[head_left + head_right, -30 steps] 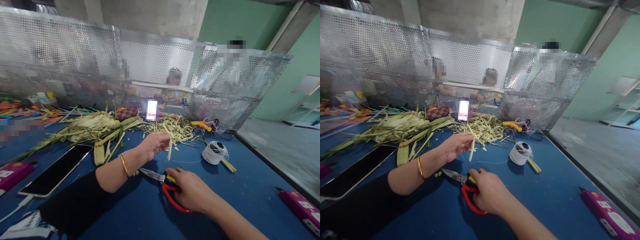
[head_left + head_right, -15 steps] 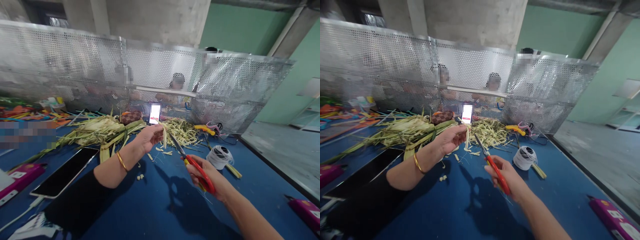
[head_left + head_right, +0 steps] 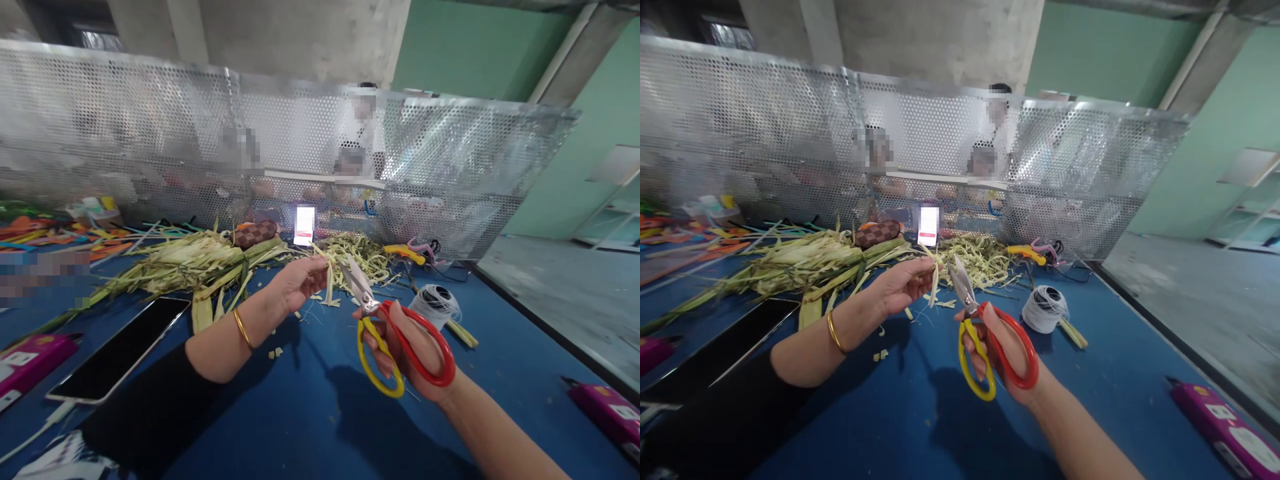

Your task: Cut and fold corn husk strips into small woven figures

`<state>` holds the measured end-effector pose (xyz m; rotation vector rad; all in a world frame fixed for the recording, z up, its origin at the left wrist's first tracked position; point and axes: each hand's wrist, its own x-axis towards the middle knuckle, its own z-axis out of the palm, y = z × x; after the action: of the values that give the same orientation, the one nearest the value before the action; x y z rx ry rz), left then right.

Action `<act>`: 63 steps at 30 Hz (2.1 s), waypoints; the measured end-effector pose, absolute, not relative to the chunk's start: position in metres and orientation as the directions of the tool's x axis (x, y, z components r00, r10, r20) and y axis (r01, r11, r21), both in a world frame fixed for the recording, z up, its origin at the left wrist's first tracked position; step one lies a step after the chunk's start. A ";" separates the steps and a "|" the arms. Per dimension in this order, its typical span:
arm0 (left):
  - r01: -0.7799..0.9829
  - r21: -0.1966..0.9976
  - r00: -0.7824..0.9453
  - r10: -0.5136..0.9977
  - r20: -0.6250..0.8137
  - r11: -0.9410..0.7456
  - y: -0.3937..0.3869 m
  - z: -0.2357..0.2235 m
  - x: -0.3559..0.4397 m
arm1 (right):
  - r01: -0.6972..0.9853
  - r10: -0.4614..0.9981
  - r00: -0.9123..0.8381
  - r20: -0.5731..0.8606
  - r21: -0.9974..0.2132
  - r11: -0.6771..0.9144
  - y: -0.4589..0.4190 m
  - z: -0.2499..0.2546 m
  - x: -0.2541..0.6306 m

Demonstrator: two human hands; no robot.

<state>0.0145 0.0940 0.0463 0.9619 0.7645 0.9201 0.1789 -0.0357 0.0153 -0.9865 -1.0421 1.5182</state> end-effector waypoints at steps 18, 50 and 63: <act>-0.313 0.859 0.429 0.867 -0.251 0.404 0.087 0.033 0.026 | -0.191 0.993 -0.018 -0.116 -0.975 -0.117 -0.033 0.015 0.178; -0.048 0.978 0.472 0.868 -0.157 0.203 0.083 0.030 0.028 | 0.414 0.999 -0.052 0.009 -0.910 0.029 -0.026 0.023 0.207; -0.071 0.981 0.476 0.870 -0.127 0.182 0.087 0.026 0.028 | 0.404 0.998 -0.047 0.036 -0.913 0.052 -0.021 0.011 0.209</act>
<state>0.0275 0.0873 0.0258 1.2058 0.8407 0.7882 0.2087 -0.0209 0.0107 -1.4545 -1.5610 0.9764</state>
